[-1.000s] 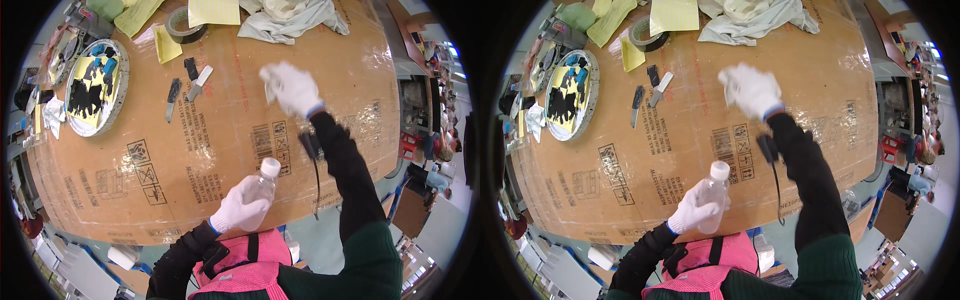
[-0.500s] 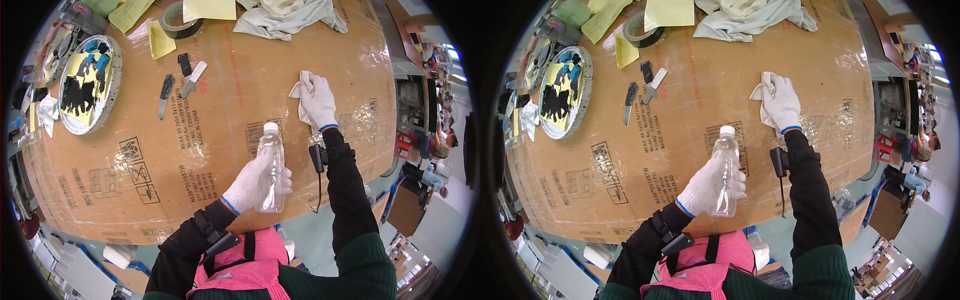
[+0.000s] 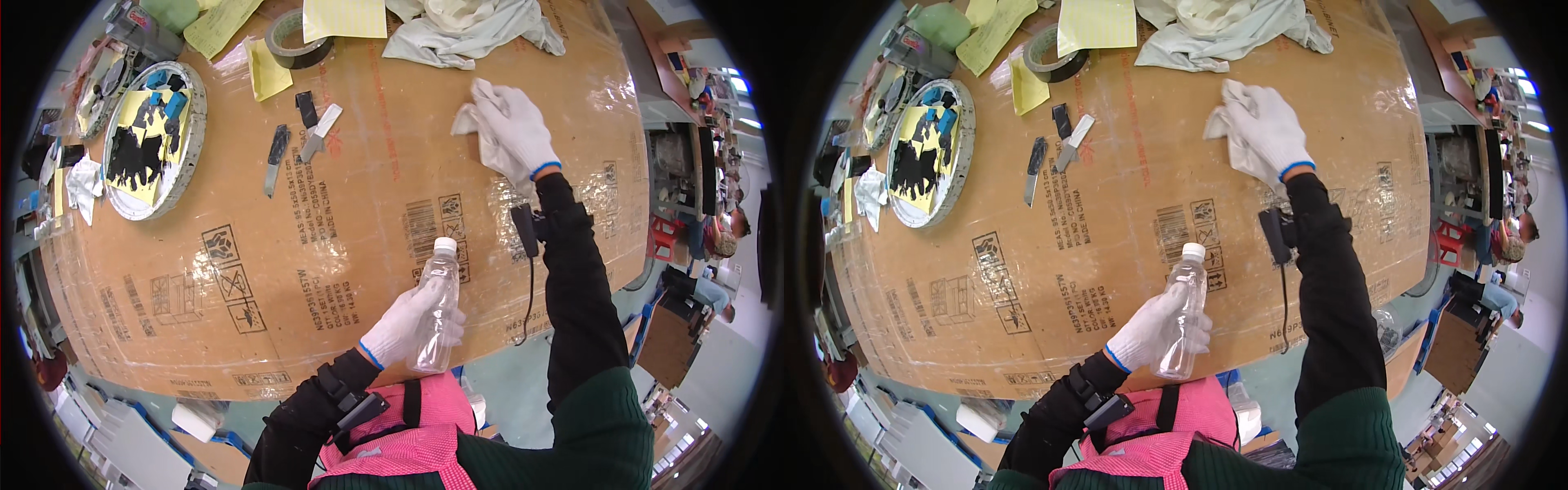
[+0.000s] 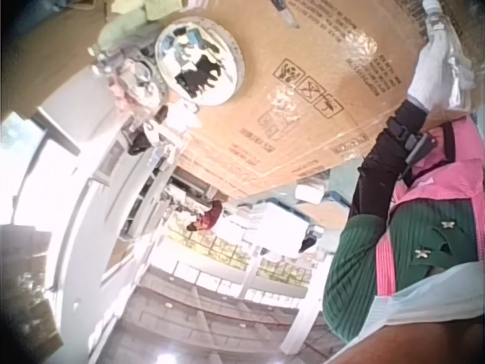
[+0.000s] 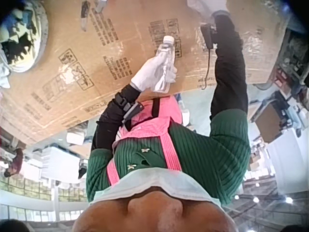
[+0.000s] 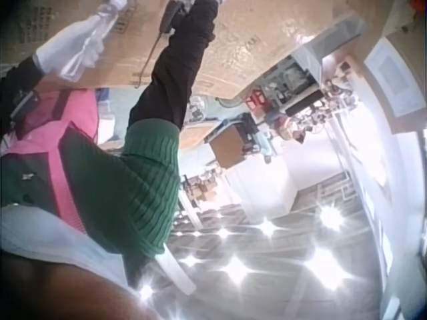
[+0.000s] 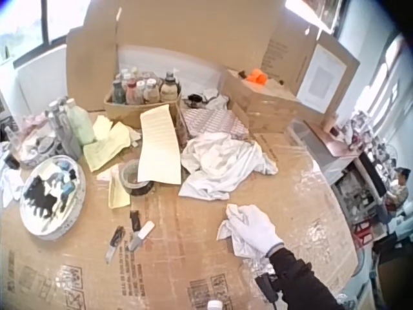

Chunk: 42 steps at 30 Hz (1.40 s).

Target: Cleaning a work table in a furniture manufacturing environment using a cloth and liquid.

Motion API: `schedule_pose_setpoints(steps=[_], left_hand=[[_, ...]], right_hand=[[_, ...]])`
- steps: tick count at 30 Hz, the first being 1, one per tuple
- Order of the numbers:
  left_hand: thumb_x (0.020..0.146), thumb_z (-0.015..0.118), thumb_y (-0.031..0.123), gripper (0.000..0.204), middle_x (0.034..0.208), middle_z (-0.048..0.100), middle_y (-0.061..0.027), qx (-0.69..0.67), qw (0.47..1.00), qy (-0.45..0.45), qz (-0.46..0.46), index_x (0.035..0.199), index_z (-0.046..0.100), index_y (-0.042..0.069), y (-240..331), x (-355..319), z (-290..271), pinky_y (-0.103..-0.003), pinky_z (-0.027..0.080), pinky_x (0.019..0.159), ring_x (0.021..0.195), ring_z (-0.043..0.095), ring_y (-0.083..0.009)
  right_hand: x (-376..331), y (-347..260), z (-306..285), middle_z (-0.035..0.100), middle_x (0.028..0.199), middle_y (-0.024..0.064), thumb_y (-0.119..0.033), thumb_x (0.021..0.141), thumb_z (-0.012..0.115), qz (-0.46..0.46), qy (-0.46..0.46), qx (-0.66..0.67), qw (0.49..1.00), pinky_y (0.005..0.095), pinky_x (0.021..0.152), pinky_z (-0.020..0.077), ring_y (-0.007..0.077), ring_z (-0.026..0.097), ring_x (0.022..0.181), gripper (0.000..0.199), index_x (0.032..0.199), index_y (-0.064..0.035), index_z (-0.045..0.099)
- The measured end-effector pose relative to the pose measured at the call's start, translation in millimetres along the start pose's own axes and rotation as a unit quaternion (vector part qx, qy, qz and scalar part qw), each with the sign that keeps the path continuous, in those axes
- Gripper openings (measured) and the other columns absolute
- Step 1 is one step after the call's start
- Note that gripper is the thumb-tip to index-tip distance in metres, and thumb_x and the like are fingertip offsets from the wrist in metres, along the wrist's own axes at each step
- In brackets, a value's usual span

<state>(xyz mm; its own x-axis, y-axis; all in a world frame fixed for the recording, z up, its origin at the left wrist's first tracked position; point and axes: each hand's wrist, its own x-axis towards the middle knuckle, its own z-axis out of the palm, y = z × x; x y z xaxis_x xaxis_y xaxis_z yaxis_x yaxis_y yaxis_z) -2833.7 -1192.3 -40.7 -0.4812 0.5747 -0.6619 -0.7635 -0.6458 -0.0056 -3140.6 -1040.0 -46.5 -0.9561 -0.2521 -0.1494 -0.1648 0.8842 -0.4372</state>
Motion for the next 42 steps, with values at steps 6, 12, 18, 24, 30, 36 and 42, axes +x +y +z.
schedule_pose_setpoints(steps=[6,12,18,24,30,36,42], left_hand=[[0.100,0.060,0.031,0.044,0.107,0.066,-0.0130,0.209,0.976,0.023,0.048,0.131,0.051,0.001,3.3,-28.0,-16.8,-0.042,0.059,0.085,0.091,0.069,-0.0236],[0.080,0.080,0.023,0.062,0.118,0.067,-0.0035,0.358,0.922,0.065,0.133,0.134,0.056,0.005,15.0,-68.5,-40.7,-0.031,0.048,0.098,0.109,0.061,-0.0125],[0.074,0.085,0.025,0.066,0.118,0.070,-0.0059,0.405,0.897,0.074,0.162,0.133,0.059,0.010,25.9,-65.1,-28.7,-0.033,0.047,0.101,0.113,0.063,-0.0159],[0.071,0.088,0.027,0.072,0.123,0.068,-0.0074,0.373,0.904,0.071,0.195,0.134,0.058,0.008,11.8,-78.8,-53.0,-0.034,0.047,0.103,0.115,0.063,-0.0176],[0.070,0.088,0.027,0.072,0.122,0.068,-0.0077,0.436,0.865,0.046,0.245,0.133,0.058,0.007,18.4,-72.6,-45.9,-0.034,0.047,0.103,0.115,0.064,-0.0184],[0.070,0.088,0.025,0.070,0.119,0.069,-0.0079,0.374,0.885,0.095,0.259,0.132,0.059,0.008,13.5,-92.9,-68.1,-0.034,0.048,0.102,0.113,0.064,-0.0179],[0.070,0.086,0.022,0.070,0.122,0.067,-0.0071,0.356,0.885,0.087,0.286,0.132,0.058,0.005,24.2,-94.6,-68.4,-0.034,0.046,0.103,0.114,0.062,-0.0166]], right_hand=[[-67.9,-45.5,38.0,0.058,0.111,0.0147,-0.032,0.095,0.057,-0.178,-0.075,-0.168,0.967,0.0489,0.087,0.0495,0.0347,0.057,0.108,0.029,0.118,-0.0141,0.053],[-116.2,-42.3,36.5,0.059,0.113,0.0139,-0.030,0.097,0.054,-0.166,-0.121,-0.162,0.965,0.0476,0.088,0.0508,0.0356,0.060,0.106,0.025,0.117,-0.0149,0.053],[-71.4,-50.4,45.7,0.059,0.109,0.0145,-0.029,0.097,0.053,-0.157,-0.041,-0.179,0.970,0.0482,0.083,0.0492,0.0362,0.060,0.102,0.024,0.114,-0.0122,0.053],[-130.5,-48.3,61.6,0.061,0.105,0.0144,-0.034,0.099,0.053,-0.153,-0.062,-0.176,0.970,0.0469,0.089,0.0490,0.0355,0.061,0.103,0.028,0.118,-0.0140,0.057],[-33.8,-51.9,46.7,0.063,0.106,0.0184,-0.036,0.100,0.052,-0.060,0.064,-0.189,0.978,0.0476,0.088,0.0499,0.0389,0.062,0.102,0.030,0.102,-0.0075,0.060],[-162.8,-72.1,71.0,0.060,0.109,0.0121,-0.035,0.094,0.058,-0.143,-0.072,-0.211,0.964,0.0481,0.083,0.0515,0.0338,0.063,0.103,0.031,0.113,-0.0116,0.052],[-39.6,-56.3,49.4,0.063,0.100,0.0181,-0.030,0.098,0.053,-0.103,0.062,-0.204,0.972,0.0486,0.084,0.0508,0.0385,0.063,0.096,0.024,0.105,-0.0078,0.058]])
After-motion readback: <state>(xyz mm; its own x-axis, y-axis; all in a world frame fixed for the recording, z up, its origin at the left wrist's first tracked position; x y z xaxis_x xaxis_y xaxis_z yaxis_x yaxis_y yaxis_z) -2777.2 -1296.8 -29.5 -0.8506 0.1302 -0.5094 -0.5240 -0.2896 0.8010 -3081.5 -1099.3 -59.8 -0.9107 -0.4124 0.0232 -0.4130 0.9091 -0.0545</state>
